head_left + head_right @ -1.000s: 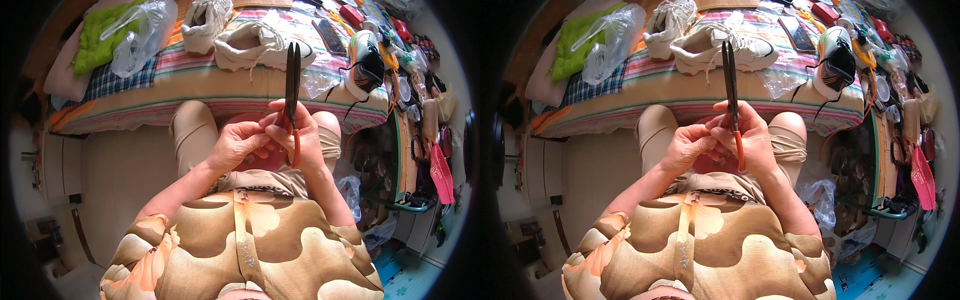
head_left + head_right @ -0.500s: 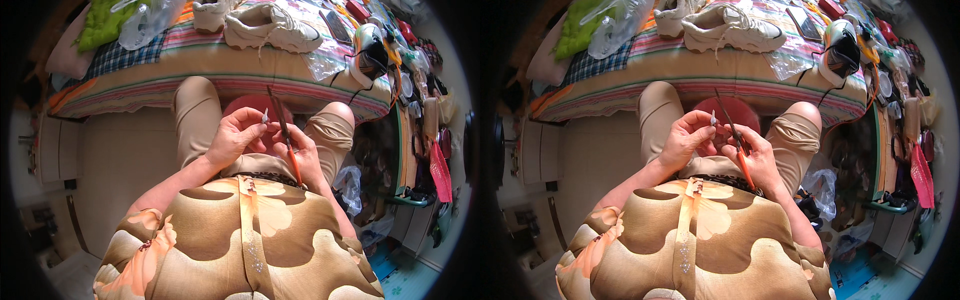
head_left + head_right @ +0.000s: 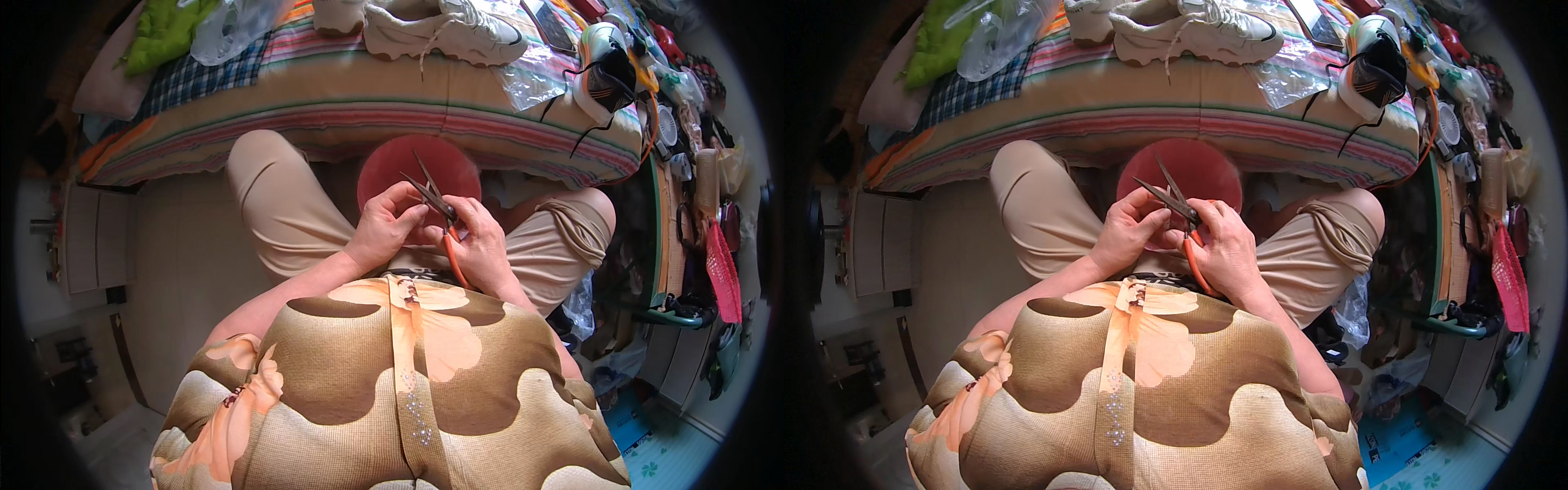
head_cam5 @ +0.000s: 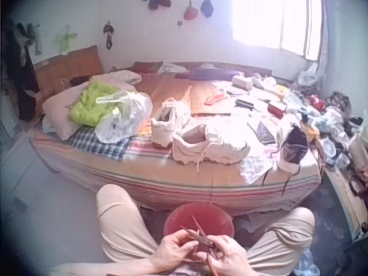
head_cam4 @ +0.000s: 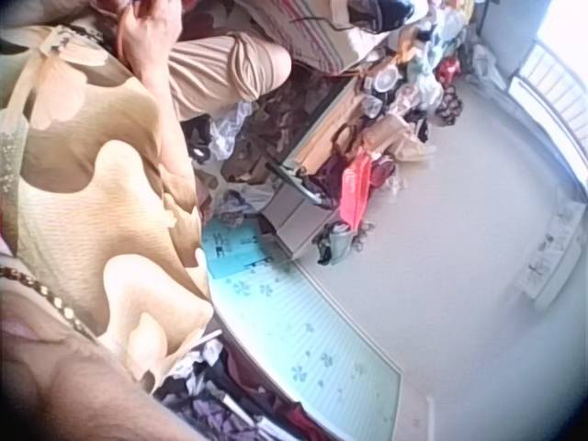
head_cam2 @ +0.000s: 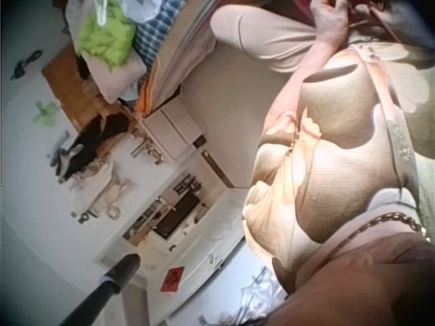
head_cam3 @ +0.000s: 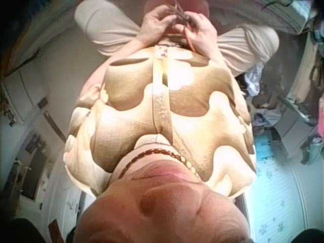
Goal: The person sits cross-legged on the floor and applies glue to a white sneaker using a small tube. They use scissors to cut the tip of the glue tube and later cut a small piece of plastic wrap, which they place over the glued area of the shoe.
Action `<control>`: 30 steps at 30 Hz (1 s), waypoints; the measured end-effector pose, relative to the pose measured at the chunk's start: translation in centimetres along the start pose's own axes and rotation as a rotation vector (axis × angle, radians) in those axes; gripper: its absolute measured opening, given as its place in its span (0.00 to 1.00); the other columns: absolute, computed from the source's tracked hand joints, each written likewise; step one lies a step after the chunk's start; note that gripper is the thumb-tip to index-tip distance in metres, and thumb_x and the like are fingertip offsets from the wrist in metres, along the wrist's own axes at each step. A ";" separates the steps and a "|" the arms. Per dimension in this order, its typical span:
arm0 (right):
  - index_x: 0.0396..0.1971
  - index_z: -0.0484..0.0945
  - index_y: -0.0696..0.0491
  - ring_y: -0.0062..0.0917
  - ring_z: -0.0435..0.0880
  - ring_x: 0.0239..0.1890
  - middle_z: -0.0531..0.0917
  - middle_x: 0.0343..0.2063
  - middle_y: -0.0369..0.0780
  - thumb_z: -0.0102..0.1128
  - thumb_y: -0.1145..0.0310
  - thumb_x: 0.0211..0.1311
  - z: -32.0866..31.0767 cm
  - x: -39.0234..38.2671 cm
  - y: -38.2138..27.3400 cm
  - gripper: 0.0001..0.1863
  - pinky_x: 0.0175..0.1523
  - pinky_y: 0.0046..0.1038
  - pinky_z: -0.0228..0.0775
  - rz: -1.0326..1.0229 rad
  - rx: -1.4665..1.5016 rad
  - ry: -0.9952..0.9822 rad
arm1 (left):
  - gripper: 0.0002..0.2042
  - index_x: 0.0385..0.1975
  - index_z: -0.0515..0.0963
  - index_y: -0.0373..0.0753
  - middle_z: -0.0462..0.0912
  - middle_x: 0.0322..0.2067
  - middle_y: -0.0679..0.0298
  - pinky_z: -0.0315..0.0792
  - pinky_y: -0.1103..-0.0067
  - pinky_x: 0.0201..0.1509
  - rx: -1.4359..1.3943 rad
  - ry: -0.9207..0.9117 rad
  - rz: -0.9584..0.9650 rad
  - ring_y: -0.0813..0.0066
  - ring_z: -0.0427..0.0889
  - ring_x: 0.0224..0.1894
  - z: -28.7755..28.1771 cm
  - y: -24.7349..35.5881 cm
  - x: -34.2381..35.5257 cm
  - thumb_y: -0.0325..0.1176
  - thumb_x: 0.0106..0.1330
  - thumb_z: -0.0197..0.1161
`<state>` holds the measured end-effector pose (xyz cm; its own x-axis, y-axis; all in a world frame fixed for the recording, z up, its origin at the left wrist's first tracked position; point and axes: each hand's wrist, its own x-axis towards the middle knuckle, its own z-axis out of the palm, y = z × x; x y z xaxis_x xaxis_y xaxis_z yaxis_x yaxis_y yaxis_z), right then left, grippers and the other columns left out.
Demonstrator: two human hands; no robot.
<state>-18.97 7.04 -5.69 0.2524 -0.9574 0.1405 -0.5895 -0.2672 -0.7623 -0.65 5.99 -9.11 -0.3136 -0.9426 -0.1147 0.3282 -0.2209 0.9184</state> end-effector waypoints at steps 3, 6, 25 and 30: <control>0.45 0.77 0.53 0.37 0.80 0.40 0.79 0.35 0.42 0.70 0.56 0.49 0.0 0.1 -0.2 0.25 0.43 0.33 0.73 0.034 -0.037 -0.029 | 0.10 0.48 0.72 0.35 0.81 0.42 0.62 0.79 0.79 0.48 0.055 0.001 0.043 0.76 0.81 0.44 0.0 -0.3 -0.1 0.22 0.69 0.53; 0.45 0.78 0.52 0.37 0.80 0.39 0.79 0.34 0.42 0.70 0.56 0.49 0.0 0.3 -0.4 0.24 0.42 0.34 0.73 0.056 -0.024 -0.042 | 0.08 0.46 0.75 0.34 0.82 0.39 0.63 0.76 0.80 0.49 0.063 0.020 0.059 0.78 0.80 0.43 0.6 0.3 -0.2 0.23 0.69 0.54; 0.41 0.79 0.51 0.36 0.79 0.31 0.77 0.26 0.41 0.71 0.56 0.47 0.9 1.0 0.8 0.22 0.35 0.35 0.72 -0.007 -0.099 -0.023 | 0.09 0.46 0.76 0.32 0.83 0.40 0.61 0.77 0.79 0.48 0.001 0.069 0.014 0.77 0.82 0.42 -0.2 -1.4 0.0 0.21 0.68 0.54; 0.40 0.79 0.53 0.38 0.79 0.30 0.76 0.26 0.42 0.70 0.52 0.49 1.1 0.9 1.3 0.24 0.35 0.36 0.72 0.052 -0.124 -0.101 | 0.09 0.45 0.77 0.33 0.83 0.38 0.62 0.76 0.80 0.47 0.045 0.072 -0.051 0.77 0.82 0.41 -0.8 -2.5 0.2 0.22 0.68 0.54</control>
<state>-18.66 5.94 -7.24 0.2908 -0.9562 0.0337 -0.6924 -0.2346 -0.6823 -0.78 6.14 -11.71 -0.2633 -0.9463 -0.1873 0.2723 -0.2592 0.9266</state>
